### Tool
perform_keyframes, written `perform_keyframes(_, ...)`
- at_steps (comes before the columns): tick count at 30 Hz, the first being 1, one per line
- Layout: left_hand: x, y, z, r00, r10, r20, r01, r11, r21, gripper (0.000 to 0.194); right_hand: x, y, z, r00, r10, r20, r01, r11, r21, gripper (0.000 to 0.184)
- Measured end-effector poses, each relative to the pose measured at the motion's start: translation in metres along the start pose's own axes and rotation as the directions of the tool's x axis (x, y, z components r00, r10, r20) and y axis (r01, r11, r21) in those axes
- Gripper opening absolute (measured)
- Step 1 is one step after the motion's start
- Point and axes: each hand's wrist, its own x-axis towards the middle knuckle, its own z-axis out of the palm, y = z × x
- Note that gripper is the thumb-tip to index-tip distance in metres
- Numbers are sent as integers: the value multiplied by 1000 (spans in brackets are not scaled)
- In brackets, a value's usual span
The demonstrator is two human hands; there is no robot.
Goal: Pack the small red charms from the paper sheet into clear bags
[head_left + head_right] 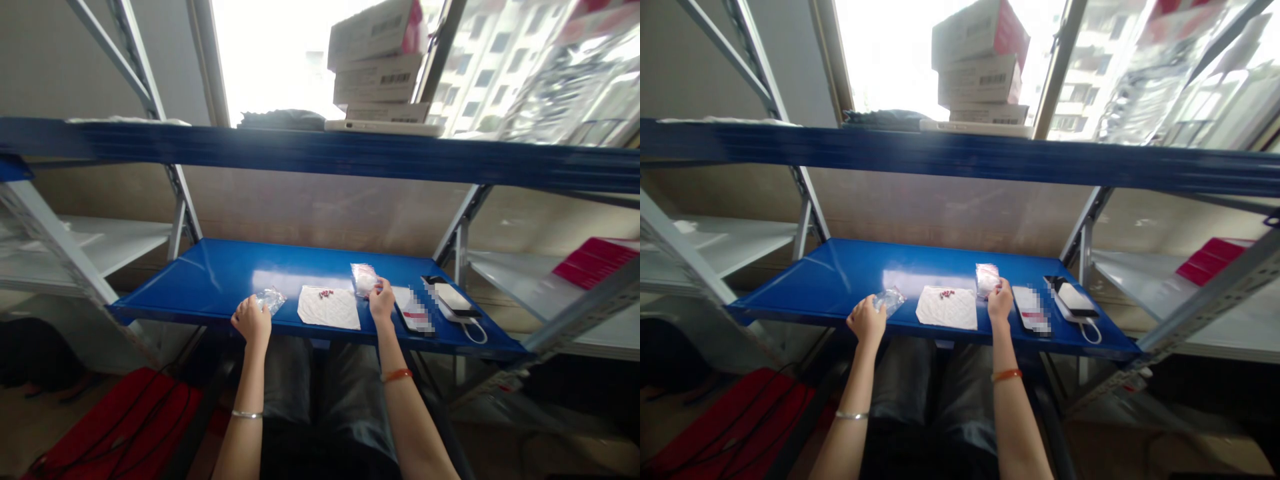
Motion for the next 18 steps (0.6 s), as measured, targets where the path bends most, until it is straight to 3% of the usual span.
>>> perform_keyframes(7, -1, 0, 1, 1000, -7, 20, 7, 1000, 12, 34, -5, -3, 0, 994, -92, -62, 84, 989, -122, 50)
perform_keyframes(18, 7, -8, 8, 999, 36, 20, -34, 996, -84, 37, -12, -14, -7, 992, -105, -74, 84, 966, -244, 47)
